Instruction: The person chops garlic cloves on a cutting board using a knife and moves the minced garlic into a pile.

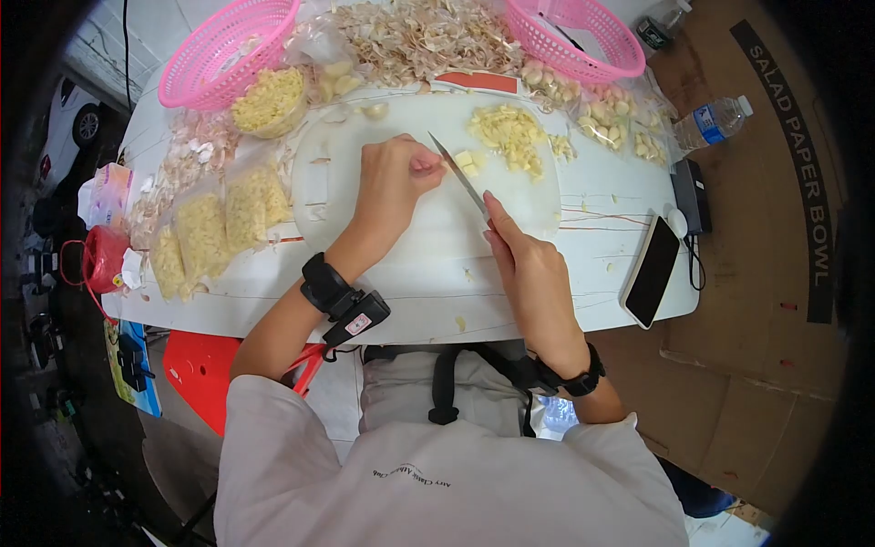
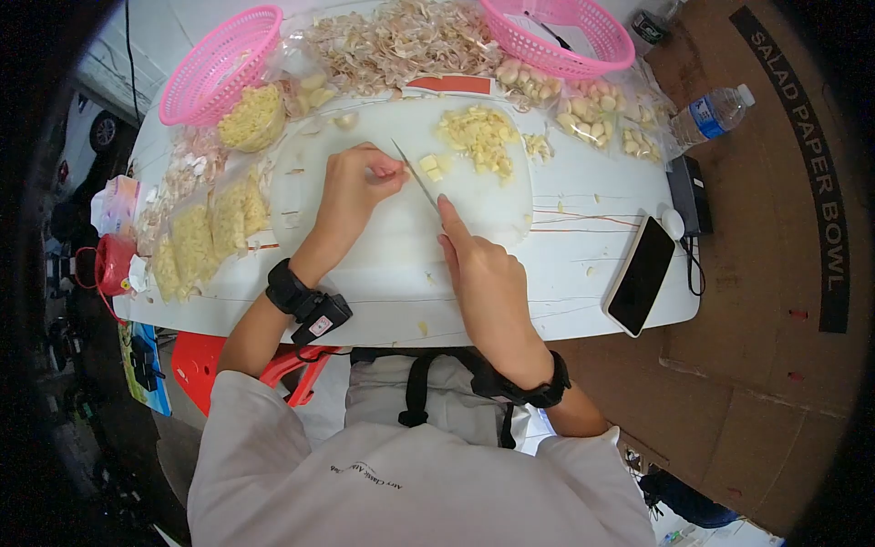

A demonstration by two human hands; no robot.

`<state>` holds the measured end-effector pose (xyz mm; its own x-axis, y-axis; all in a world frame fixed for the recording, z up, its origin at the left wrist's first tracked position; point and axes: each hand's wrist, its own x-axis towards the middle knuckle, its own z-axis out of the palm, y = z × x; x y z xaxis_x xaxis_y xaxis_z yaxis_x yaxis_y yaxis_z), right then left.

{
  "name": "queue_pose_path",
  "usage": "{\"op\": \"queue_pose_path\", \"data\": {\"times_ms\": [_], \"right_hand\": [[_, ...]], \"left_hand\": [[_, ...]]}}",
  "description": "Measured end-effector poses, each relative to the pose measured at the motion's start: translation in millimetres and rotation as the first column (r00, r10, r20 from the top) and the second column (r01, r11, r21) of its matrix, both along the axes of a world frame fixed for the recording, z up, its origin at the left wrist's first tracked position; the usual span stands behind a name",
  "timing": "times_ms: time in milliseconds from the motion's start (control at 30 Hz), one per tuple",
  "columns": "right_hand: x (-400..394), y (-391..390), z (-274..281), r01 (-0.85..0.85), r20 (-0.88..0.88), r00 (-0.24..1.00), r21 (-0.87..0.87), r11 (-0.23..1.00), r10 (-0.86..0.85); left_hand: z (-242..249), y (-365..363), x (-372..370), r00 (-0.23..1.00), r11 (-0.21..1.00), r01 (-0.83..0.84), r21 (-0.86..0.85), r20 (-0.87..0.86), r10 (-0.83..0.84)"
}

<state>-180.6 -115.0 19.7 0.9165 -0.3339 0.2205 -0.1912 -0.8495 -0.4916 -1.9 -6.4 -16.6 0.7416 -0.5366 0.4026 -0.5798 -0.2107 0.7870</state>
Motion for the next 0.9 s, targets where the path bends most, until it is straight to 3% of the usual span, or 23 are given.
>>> {"op": "queue_pose_path", "data": {"times_ms": [133,200,433,633,900], "right_hand": [[6,5,-2,0.013,-0.032,0.999,-0.054,0.998,-0.015],[11,10,0,0.063,-0.139,0.987,-0.107,0.992,-0.077],[16,-2,-22,0.022,-0.044,0.999,-0.151,0.988,-0.029],[-6,-18,-6,0.023,0.0,1.0,0.162,0.986,-0.023],[-13,-10,4,0.024,0.049,0.998,0.222,0.975,-0.036]], "left_hand": [[-1,0,1,1.0,1.0,-0.011,0.024,0.029,0.011],[1,0,0,0.999,1.0,-0.006,0.03,0.038,0.005],[1,1,1,0.998,0.996,0.015,0.086,0.058,-0.02],[1,2,2,1.0,0.998,0.021,0.063,0.002,-0.022],[3,3,1,1.0,0.998,0.001,0.065,-0.004,0.0]]}}
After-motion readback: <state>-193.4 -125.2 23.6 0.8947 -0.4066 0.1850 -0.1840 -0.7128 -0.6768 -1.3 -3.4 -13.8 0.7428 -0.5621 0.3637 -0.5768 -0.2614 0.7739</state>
